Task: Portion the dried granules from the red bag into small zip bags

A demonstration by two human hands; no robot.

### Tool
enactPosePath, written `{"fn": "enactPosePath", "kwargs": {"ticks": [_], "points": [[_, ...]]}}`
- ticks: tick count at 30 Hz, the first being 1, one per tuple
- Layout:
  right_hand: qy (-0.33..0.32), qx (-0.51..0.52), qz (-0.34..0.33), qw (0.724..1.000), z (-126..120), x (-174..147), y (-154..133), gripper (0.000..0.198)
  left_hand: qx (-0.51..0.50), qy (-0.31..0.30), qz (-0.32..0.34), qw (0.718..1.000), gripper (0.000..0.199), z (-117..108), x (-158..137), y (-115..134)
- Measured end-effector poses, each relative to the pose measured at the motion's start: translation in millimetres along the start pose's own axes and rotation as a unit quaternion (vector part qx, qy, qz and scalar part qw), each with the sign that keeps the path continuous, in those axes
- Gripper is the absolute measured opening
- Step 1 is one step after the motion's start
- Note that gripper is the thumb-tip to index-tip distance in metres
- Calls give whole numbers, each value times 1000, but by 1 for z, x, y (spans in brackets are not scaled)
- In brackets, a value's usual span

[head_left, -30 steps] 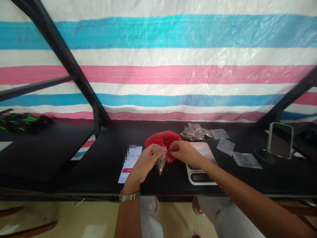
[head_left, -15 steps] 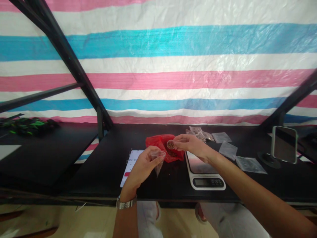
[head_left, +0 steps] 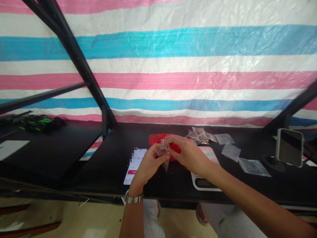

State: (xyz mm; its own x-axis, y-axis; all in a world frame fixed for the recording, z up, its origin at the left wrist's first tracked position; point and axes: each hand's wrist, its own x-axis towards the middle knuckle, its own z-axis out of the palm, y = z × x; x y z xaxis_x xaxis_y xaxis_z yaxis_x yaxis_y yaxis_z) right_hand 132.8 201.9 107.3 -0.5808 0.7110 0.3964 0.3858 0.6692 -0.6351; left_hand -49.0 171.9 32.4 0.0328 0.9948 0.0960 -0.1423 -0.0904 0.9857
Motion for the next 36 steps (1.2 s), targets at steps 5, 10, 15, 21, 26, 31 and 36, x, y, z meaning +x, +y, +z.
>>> {"fn": "enactPosePath", "kwargs": {"ticks": [5,10,15,21,26,31,36], "points": [[25,0,-2,1000,-2,1,1,28,-10,3,-12,1000,34,-4,0,-4],[67,-73,69,993,-8,7,20,18,10,12,-10,1000,36,-12,-2,-5],[-54,-182,157,969,8,9,48,15,81,-50,-60,994,35,-19,-7,-2],[-94,-332,179,922,25,13,56,30,103,-71,-73,989,36,-21,-10,-2],[-55,-290,151,943,31,17,58,26,107,-73,-76,989,37,-20,-9,1],[-52,-188,171,966,37,14,62,20,124,-54,-66,989,38,-23,-7,2],[-40,-276,228,933,29,9,69,23,113,-41,-75,990,39,-24,-8,1]]}}
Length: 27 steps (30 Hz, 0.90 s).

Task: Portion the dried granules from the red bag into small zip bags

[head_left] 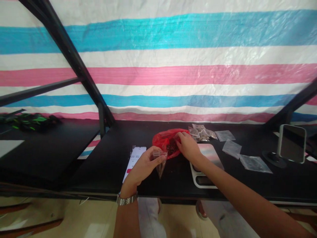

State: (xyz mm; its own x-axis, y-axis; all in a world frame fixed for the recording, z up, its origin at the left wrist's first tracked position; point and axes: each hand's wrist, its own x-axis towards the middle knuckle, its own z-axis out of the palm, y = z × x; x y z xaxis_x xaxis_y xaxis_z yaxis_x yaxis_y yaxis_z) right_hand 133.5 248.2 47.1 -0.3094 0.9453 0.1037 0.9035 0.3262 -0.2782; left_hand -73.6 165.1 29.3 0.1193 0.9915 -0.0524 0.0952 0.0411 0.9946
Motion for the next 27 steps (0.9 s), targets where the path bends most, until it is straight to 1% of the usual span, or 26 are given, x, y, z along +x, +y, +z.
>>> {"fn": "enactPosePath", "kwargs": {"ticks": [2,4,8,11,13,17,20,23,27], "points": [[0,-24,-4,1000,0,-1,4,24,-4,-1,-7,1000,42,1,0,1],[-12,-20,-14,1000,0,-1,7,22,-10,5,-11,1000,44,4,1,1],[-32,34,-35,998,0,-4,10,19,-29,23,-20,999,48,15,6,-1],[-22,76,-51,996,1,-9,12,19,-70,39,-17,997,51,21,11,-8],[-20,123,-60,990,4,-14,13,19,-105,49,-11,993,53,23,14,-12],[-40,248,-54,966,16,-21,13,12,-165,48,-19,985,55,21,16,-13],[-45,320,-29,946,21,-21,12,3,-210,72,-30,975,59,20,15,-7],[-74,356,-14,931,19,-19,9,7,-240,95,-22,966,58,18,13,-1],[-116,389,24,914,9,-18,4,4,-234,105,-19,966,58,14,11,2]]}}
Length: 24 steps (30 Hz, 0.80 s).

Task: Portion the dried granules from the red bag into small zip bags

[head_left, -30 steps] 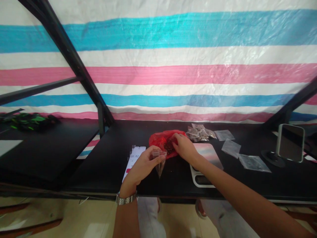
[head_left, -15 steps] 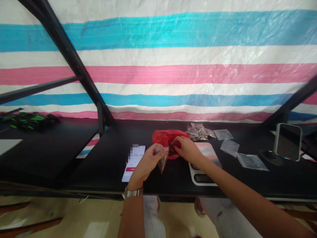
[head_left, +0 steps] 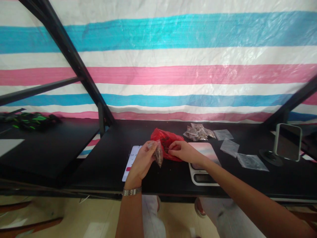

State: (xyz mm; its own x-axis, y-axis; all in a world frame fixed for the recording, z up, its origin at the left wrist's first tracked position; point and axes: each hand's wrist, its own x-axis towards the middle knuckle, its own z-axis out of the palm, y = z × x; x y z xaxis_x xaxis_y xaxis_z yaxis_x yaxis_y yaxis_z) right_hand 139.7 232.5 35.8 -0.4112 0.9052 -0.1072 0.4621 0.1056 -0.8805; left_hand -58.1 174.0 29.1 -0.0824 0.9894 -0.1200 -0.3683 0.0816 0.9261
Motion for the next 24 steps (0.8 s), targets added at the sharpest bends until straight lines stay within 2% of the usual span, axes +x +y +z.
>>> {"fn": "enactPosePath", "kwargs": {"ticks": [4,7,12,16,20,24], "points": [[1,71,52,996,-8,-3,-9,7,53,-8,8,999,57,-8,-3,4],[19,108,58,992,-17,-6,-14,11,128,-27,40,991,50,-11,-5,6],[78,112,-58,989,-19,-13,-26,15,170,-78,89,978,34,-6,-4,2],[118,29,-133,984,-8,-25,-40,13,155,-89,101,979,33,0,-1,-3],[119,-72,-189,972,-1,-33,-50,12,138,-104,83,981,36,2,1,-6],[95,-174,-252,947,0,-37,-50,17,147,-105,74,981,36,2,1,-6]]}}
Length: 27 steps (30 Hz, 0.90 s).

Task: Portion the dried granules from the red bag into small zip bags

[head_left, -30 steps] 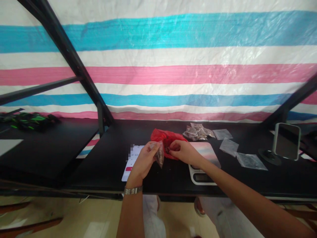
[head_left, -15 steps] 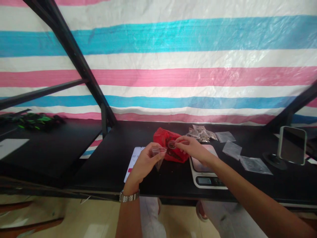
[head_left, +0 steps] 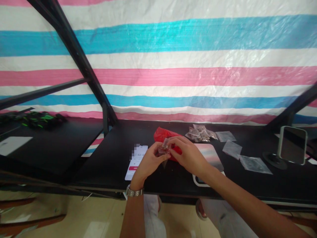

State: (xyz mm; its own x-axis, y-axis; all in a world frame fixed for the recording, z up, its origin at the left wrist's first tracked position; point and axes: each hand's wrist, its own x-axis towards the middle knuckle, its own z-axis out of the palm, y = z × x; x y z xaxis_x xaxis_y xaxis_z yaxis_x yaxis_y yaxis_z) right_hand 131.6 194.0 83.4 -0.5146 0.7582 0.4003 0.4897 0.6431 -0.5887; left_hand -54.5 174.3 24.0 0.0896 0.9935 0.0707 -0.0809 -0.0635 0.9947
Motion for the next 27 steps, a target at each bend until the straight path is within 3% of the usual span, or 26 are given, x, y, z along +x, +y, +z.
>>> {"fn": "enactPosePath", "kwargs": {"ticks": [4,6,9,11,14,16,19,22,27], "points": [[-22,-52,-60,997,2,-5,4,25,12,2,-1,1000,36,-1,0,-1],[4,-56,-69,996,3,-7,6,25,17,-2,-3,1000,36,-2,-1,-1],[73,-63,-38,995,1,-7,10,22,36,-1,-7,999,33,-6,-2,-3],[86,-81,19,993,0,-4,15,21,58,3,-13,998,32,-9,-4,-3],[11,-118,117,986,2,1,23,16,76,0,-18,997,33,-14,-6,-3],[-52,-149,141,977,7,4,27,13,73,1,-19,997,34,-17,-7,-4],[-99,-224,127,961,14,9,32,17,63,9,-18,998,35,-18,-6,-5],[-95,-293,119,944,20,14,36,23,54,15,-13,998,35,-18,-5,-7],[-86,-271,66,956,28,24,41,28,76,23,-9,997,35,-19,-5,-8]]}}
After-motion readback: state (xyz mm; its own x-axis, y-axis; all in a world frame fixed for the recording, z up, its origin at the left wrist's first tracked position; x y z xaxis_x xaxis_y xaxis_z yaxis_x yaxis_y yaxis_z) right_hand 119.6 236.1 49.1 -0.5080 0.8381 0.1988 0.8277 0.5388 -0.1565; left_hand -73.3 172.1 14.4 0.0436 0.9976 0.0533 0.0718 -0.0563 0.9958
